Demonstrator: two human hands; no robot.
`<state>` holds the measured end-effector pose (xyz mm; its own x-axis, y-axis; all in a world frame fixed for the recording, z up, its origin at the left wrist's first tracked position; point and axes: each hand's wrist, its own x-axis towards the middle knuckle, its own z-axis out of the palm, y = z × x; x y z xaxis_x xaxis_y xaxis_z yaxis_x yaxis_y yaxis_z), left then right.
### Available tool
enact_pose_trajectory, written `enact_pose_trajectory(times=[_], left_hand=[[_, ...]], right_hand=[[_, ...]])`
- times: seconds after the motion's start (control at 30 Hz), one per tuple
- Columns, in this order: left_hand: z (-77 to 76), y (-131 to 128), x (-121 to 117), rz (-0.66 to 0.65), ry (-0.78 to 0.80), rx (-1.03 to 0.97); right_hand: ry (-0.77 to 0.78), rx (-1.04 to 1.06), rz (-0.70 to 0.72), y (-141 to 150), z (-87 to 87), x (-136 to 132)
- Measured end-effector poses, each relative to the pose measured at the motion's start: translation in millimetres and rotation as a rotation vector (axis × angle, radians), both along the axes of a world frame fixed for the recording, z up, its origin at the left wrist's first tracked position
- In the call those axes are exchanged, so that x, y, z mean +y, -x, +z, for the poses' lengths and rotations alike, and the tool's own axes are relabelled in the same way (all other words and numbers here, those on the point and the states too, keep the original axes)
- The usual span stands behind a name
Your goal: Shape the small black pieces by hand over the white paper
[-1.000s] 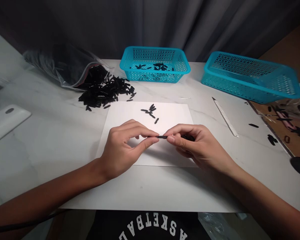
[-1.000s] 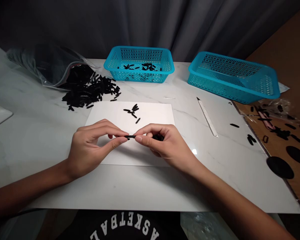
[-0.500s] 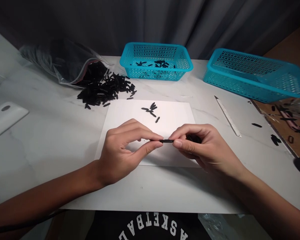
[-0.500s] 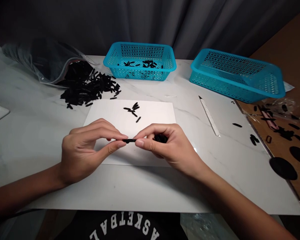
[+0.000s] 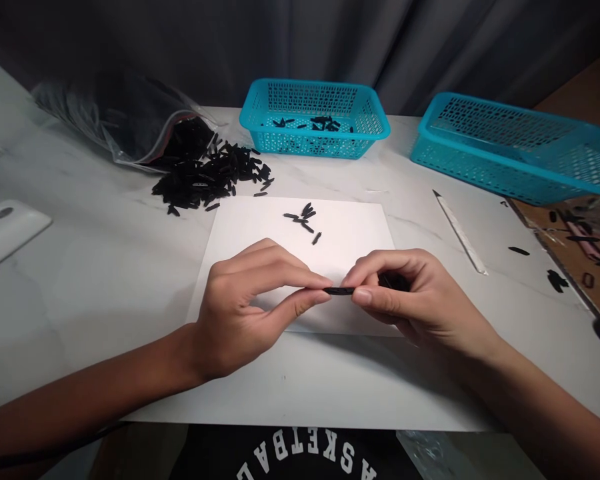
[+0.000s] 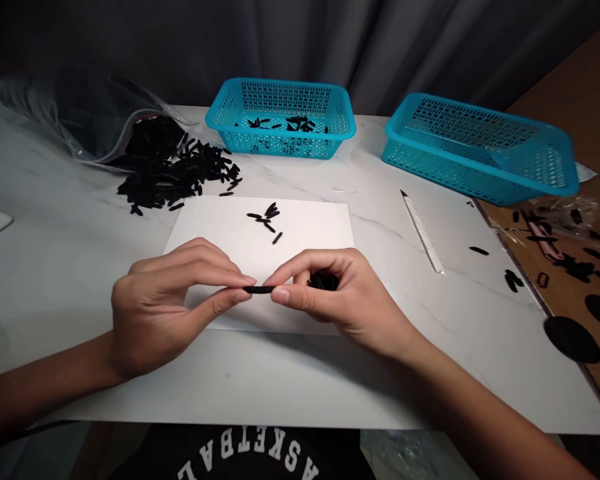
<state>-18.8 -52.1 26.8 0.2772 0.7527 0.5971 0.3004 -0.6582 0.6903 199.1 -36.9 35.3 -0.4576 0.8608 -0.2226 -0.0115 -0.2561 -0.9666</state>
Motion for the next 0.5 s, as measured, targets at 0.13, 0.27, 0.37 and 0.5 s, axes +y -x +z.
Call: enact_pose_trajectory(times=[0.13, 0.27, 0.37, 0.5], left_hand=[[-1.3, -0.4, 0.2, -0.002, 0.0, 0.004], [-2.4, 0.5, -0.1, 0.056, -0.081, 0.046], [-1.7, 1.0, -0.5, 0.056, -0.182, 0.115], [1.4, 0.1, -1.5, 0.078, -0.196, 0.135]], right_hand=[[0.062, 0.043, 0.011, 1.6, -1.5, 0.0], [0.078, 0.017, -0.007, 2.1, -5.1, -0.9], [0.075, 0.002, 0.001, 2.3, -5.4, -2.2], [0.062, -0.011, 0.035, 3.1, -2.2, -3.8]])
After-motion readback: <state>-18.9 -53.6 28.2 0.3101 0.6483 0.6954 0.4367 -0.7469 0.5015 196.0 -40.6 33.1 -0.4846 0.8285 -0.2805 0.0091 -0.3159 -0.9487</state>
